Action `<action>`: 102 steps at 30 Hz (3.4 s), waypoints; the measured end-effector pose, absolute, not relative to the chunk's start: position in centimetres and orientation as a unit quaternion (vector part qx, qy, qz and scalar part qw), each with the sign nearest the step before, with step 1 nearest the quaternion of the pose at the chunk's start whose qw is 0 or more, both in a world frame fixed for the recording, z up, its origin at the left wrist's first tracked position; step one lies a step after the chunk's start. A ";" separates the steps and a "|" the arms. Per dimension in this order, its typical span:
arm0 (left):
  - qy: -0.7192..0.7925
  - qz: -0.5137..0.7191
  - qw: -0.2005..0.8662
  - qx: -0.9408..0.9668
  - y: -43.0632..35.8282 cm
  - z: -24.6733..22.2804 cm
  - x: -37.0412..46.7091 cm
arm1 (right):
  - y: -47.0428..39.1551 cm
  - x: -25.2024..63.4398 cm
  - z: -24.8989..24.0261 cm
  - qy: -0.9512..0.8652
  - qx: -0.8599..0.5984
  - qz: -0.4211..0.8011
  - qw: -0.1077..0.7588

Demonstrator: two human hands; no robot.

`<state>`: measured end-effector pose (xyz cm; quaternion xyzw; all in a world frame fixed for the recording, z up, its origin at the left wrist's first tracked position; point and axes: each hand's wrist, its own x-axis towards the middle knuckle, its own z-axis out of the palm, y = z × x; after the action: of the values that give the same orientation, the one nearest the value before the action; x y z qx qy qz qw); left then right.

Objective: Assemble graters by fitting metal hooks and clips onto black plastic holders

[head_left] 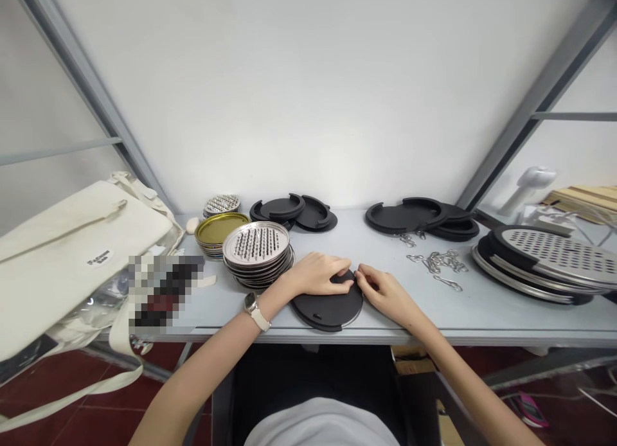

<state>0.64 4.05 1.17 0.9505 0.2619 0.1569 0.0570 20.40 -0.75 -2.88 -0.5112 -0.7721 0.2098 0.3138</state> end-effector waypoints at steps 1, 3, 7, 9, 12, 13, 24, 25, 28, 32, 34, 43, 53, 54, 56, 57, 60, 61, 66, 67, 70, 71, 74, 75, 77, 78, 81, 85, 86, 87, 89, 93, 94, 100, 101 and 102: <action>0.260 0.156 0.055 0.952 4.0 1.2 0.6 | -0.7 20.4 -2.8 -0.774 -0.507 0.209 0.315; 0.256 0.150 0.052 0.953 4.0 1.2 0.6 | -0.7 20.3 -2.7 -0.778 -0.499 0.207 0.320; 0.257 0.143 0.052 0.954 4.0 1.2 0.6 | -0.7 20.3 -2.6 -0.781 -0.497 0.202 0.318; 0.258 0.141 0.053 0.954 3.9 1.3 0.6 | -0.8 20.3 -2.6 -0.780 -0.502 0.200 0.315; 0.264 0.141 0.053 0.953 3.9 1.4 0.5 | -0.8 20.4 -2.7 -0.776 -0.511 0.202 0.310; 0.267 0.141 0.051 0.952 3.8 1.4 0.5 | -0.8 20.4 -2.7 -0.775 -0.513 0.203 0.308; 0.261 0.140 0.027 0.955 3.6 1.5 0.5 | -0.7 20.5 -2.8 -0.778 -0.507 0.210 0.305; 0.257 0.141 0.027 0.956 3.6 1.5 0.5 | -0.7 20.5 -2.8 -0.778 -0.507 0.211 0.305; 0.253 0.138 0.027 0.957 3.6 1.4 0.5 | -0.8 20.5 -2.8 -0.775 -0.506 0.220 0.309; 0.269 0.130 0.026 0.954 3.6 1.4 0.6 | -0.8 20.5 -2.7 -0.769 -0.506 0.236 0.313; 0.268 0.123 0.024 0.955 3.7 1.3 0.6 | -0.8 20.5 -2.7 -0.768 -0.503 0.243 0.313; 0.268 0.119 0.008 0.956 3.8 1.1 0.6 | -0.9 20.5 -2.7 -0.767 -0.501 0.253 0.311; 0.261 0.129 -0.002 0.957 3.7 1.2 0.6 | -0.9 20.6 -2.5 -0.769 -0.504 0.246 0.308; 0.257 0.130 -0.002 0.958 3.7 1.2 0.6 | -0.9 20.5 -2.4 -0.769 -0.506 0.243 0.307; 0.256 0.127 -0.001 0.958 3.7 1.2 0.6 | -0.9 20.5 -2.4 -0.770 -0.509 0.236 0.305; 0.260 0.124 0.000 0.958 3.7 1.3 0.6 | -0.9 20.5 -2.4 -0.771 -0.509 0.234 0.303; 0.268 0.118 0.005 0.956 3.6 1.3 0.6 | -1.0 20.6 -2.4 -0.772 -0.513 0.232 0.297; 0.268 0.118 0.007 0.956 3.6 1.3 0.6 | -1.0 20.6 -2.4 -0.772 -0.514 0.231 0.295; 0.268 0.115 0.012 0.957 3.6 1.4 0.6 | -0.9 20.7 -2.6 -0.772 -0.514 0.228 0.295; 0.268 0.113 0.013 0.957 3.6 1.4 0.6 | -0.9 20.6 -2.5 -0.772 -0.513 0.229 0.297; 0.266 0.116 0.013 0.957 3.6 1.4 0.6 | -1.0 20.6 -2.4 -0.772 -0.508 0.232 0.302; 0.265 0.117 0.013 0.957 3.6 1.4 0.6 | -1.0 20.5 -2.4 -0.772 -0.508 0.233 0.303; 0.262 0.119 0.017 0.957 3.6 1.3 0.6 | -1.0 20.5 -2.4 -0.772 -0.508 0.234 0.303; 0.263 0.118 0.020 0.957 3.6 1.3 0.6 | -1.0 20.5 -2.4 -0.772 -0.507 0.234 0.303; 0.261 0.118 0.023 0.958 3.7 1.3 0.5 | -1.0 20.5 -2.4 -0.773 -0.506 0.233 0.304; 0.260 0.119 0.024 0.958 3.7 1.3 0.5 | -1.0 20.5 -2.4 -0.773 -0.506 0.233 0.304; 0.261 0.124 0.021 0.957 3.7 1.2 0.5 | -1.0 20.4 -2.4 -0.773 -0.505 0.232 0.307; 0.269 0.128 0.019 0.954 3.6 1.2 0.6 | -1.0 20.4 -2.4 -0.774 -0.503 0.224 0.312; 0.270 0.127 0.020 0.954 3.6 1.2 0.6 | -1.0 20.4 -2.4 -0.775 -0.503 0.222 0.312; 0.270 0.126 0.021 0.954 3.6 1.2 0.6 | -1.0 20.4 -2.4 -0.775 -0.504 0.220 0.312; 0.270 0.123 0.024 0.955 3.6 1.3 0.6 | -1.0 20.4 -2.4 -0.775 -0.505 0.218 0.312; 0.266 0.127 0.031 0.955 3.6 1.4 0.5 | -1.0 20.5 -2.4 -0.773 -0.510 0.220 0.307; 0.264 0.128 0.032 0.955 3.6 1.4 0.5 | -1.0 20.5 -2.4 -0.773 -0.511 0.221 0.305; 0.254 0.135 0.030 0.957 3.8 1.1 0.5 | -1.1 20.4 -2.3 -0.773 -0.512 0.220 0.305; 0.252 0.136 0.031 0.958 3.8 1.1 0.5 | -1.1 20.4 -2.2 -0.773 -0.510 0.219 0.306; 0.252 0.137 0.031 0.958 3.8 1.1 0.5 | -1.1 20.3 -2.2 -0.774 -0.508 0.219 0.307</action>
<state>0.52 3.83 1.09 0.9575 0.2521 0.1366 0.0313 20.35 -1.14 -2.21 -0.5083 -0.7744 0.2187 0.3067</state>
